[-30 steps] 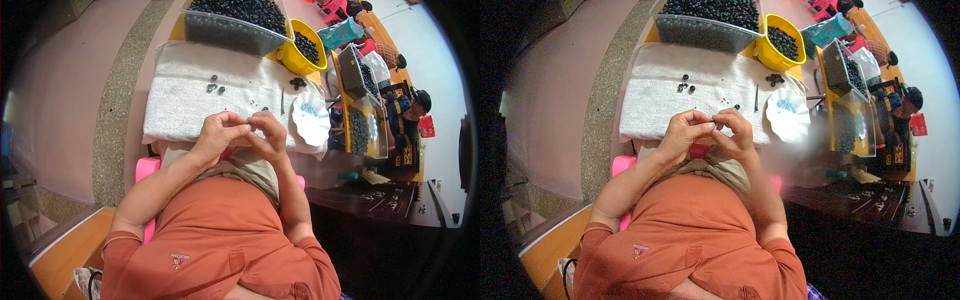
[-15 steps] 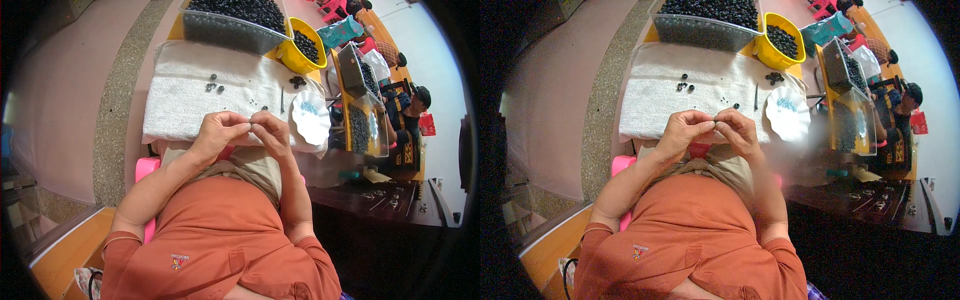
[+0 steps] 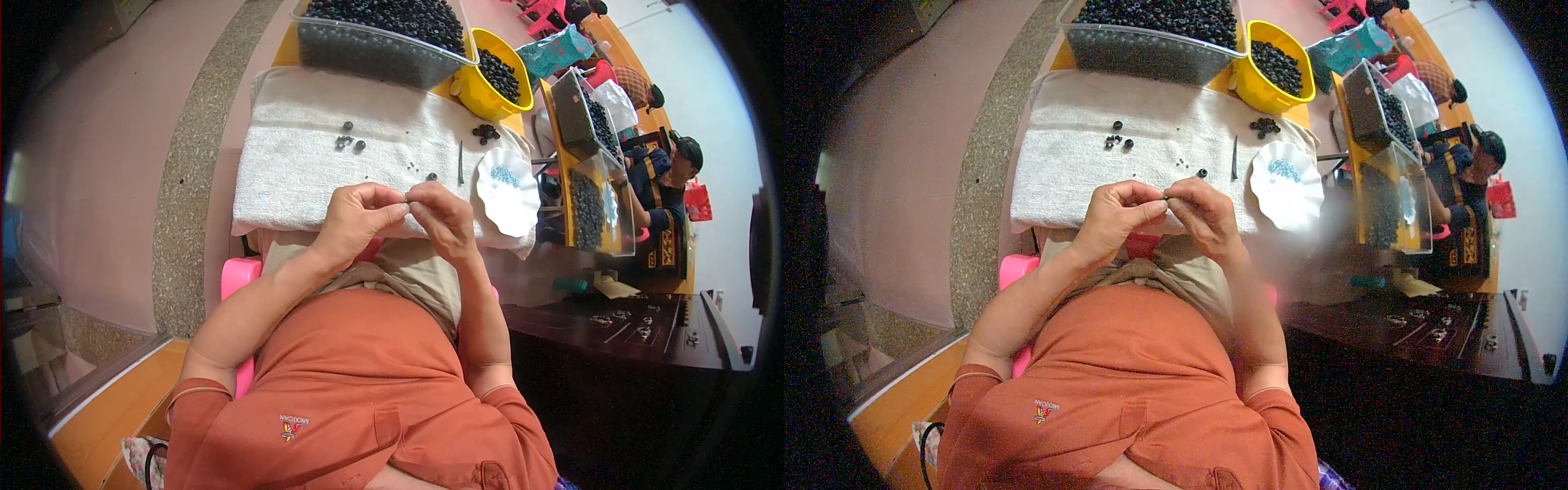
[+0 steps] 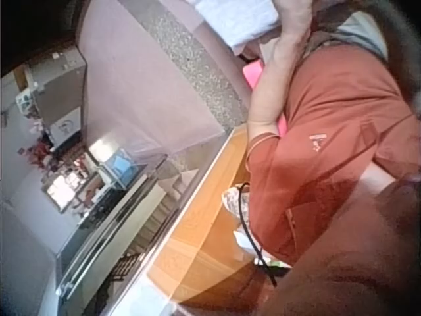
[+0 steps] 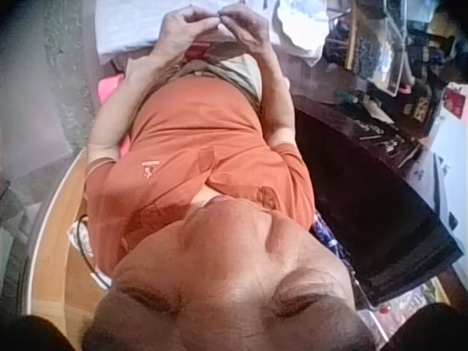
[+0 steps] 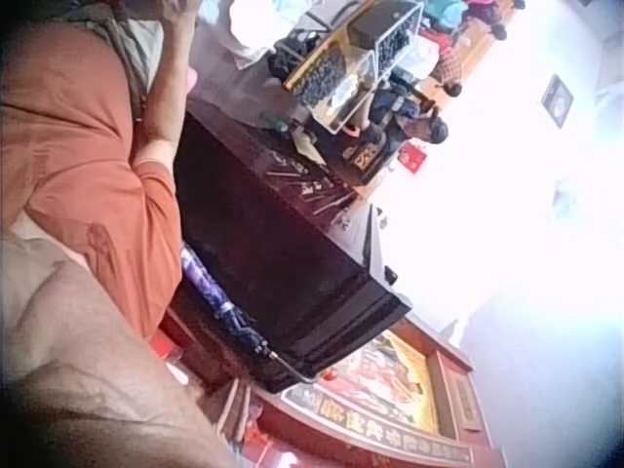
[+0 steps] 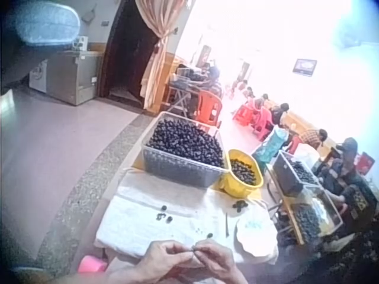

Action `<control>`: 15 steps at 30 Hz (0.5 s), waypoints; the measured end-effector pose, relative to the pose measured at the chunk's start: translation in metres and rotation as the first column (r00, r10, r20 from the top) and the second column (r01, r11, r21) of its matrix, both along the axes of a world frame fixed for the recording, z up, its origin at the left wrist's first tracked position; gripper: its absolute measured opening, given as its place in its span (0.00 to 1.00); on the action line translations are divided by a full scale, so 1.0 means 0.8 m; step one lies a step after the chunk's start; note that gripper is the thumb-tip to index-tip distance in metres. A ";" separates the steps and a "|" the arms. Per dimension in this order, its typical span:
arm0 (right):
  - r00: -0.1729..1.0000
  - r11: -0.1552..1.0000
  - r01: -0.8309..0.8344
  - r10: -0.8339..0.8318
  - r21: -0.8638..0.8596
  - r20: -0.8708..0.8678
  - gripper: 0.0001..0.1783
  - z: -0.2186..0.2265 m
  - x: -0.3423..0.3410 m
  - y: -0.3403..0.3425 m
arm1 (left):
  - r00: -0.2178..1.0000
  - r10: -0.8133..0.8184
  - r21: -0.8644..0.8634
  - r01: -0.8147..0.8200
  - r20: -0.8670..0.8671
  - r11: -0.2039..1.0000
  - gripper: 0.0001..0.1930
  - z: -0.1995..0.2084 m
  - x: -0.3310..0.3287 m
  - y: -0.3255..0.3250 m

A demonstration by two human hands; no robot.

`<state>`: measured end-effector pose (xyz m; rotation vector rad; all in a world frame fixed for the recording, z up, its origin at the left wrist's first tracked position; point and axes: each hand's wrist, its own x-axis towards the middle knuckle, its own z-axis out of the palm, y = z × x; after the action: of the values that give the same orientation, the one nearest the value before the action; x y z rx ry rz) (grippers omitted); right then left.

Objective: Manually assembling or inspecting small black plastic components on a workbench.

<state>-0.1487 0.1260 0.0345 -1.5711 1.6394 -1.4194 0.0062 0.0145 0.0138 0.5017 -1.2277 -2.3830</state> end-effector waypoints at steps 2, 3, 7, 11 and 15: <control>1.000 1.000 -0.014 0.014 -0.014 -0.005 0.06 -0.002 -0.001 0.001 | 1.000 0.005 -0.025 -0.005 0.003 1.000 0.07 -0.003 -0.001 0.000; 1.000 1.000 -0.013 0.013 -0.014 -0.005 0.06 -0.003 -0.002 0.000 | 1.000 0.010 -0.049 -0.010 0.005 0.999 0.06 -0.003 -0.002 0.001; 0.997 1.000 -0.014 0.014 -0.001 0.073 0.06 -0.005 -0.001 0.001 | 1.000 0.002 -0.030 -0.002 -0.005 1.000 0.07 0.000 0.000 -0.001; 0.976 0.993 0.008 -0.033 0.114 0.216 0.06 -0.004 0.001 0.003 | 1.000 -0.001 0.017 0.001 -0.018 1.000 0.07 0.001 0.000 -0.002; 0.976 0.997 -0.026 0.009 0.077 0.219 0.07 -0.008 -0.004 0.003 | 1.000 0.006 0.028 -0.006 -0.028 1.000 0.06 0.002 -0.001 -0.001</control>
<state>-0.1516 0.1284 0.0279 -1.3305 1.5286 -1.4433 0.0055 0.0135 0.0150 0.4787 -1.1812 -2.3969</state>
